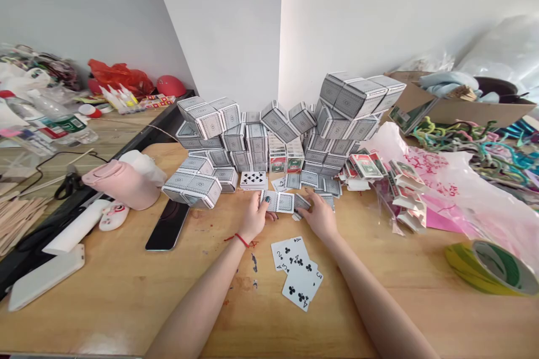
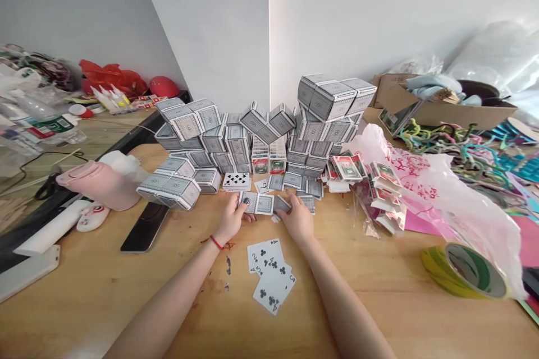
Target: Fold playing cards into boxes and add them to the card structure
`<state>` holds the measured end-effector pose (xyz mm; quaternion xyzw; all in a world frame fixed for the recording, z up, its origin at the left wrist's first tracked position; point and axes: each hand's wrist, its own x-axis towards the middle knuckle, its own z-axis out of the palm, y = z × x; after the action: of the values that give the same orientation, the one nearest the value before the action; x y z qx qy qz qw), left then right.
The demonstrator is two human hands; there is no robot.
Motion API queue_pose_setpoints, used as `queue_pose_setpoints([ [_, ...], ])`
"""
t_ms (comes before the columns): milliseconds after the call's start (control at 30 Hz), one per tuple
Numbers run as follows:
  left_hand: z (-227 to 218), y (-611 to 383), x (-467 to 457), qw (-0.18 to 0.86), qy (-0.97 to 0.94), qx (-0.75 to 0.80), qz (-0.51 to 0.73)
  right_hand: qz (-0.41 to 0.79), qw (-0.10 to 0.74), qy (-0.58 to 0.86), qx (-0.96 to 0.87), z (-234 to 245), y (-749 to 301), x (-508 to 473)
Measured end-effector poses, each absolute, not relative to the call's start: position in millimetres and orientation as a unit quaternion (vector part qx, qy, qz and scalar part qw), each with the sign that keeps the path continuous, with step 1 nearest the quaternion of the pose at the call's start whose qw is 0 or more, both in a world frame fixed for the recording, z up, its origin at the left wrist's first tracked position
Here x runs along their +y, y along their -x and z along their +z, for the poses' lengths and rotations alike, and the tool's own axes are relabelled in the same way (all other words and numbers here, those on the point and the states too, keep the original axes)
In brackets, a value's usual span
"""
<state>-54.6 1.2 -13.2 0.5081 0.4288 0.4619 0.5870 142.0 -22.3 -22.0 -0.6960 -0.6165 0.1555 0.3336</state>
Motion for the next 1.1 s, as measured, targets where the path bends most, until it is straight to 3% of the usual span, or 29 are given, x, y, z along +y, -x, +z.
queue_pose_setpoints([
  [133, -15.6, 54.4, 2.7, 0.584, -0.512, 0.429, 0.461, 0.189, 0.368, 0.667, -0.620, -19.1, -139.4, -23.5],
  [333, -19.8, 55.7, 5.5, 0.600, -0.489, 0.416, 0.477, 0.486, 0.492, 0.564, -0.451, -15.5, -130.4, -27.6],
  [433, -19.4, 56.8, 7.1, 0.610, -0.475, 0.409, 0.485, 0.562, 0.532, 0.493, -0.398, -12.1, -125.7, -28.8],
  [1100, -15.8, 60.1, 6.7, 0.614, -0.520, 0.391, 0.448, 0.585, 0.521, 0.460, -0.418, -8.9, -125.3, -31.6],
])
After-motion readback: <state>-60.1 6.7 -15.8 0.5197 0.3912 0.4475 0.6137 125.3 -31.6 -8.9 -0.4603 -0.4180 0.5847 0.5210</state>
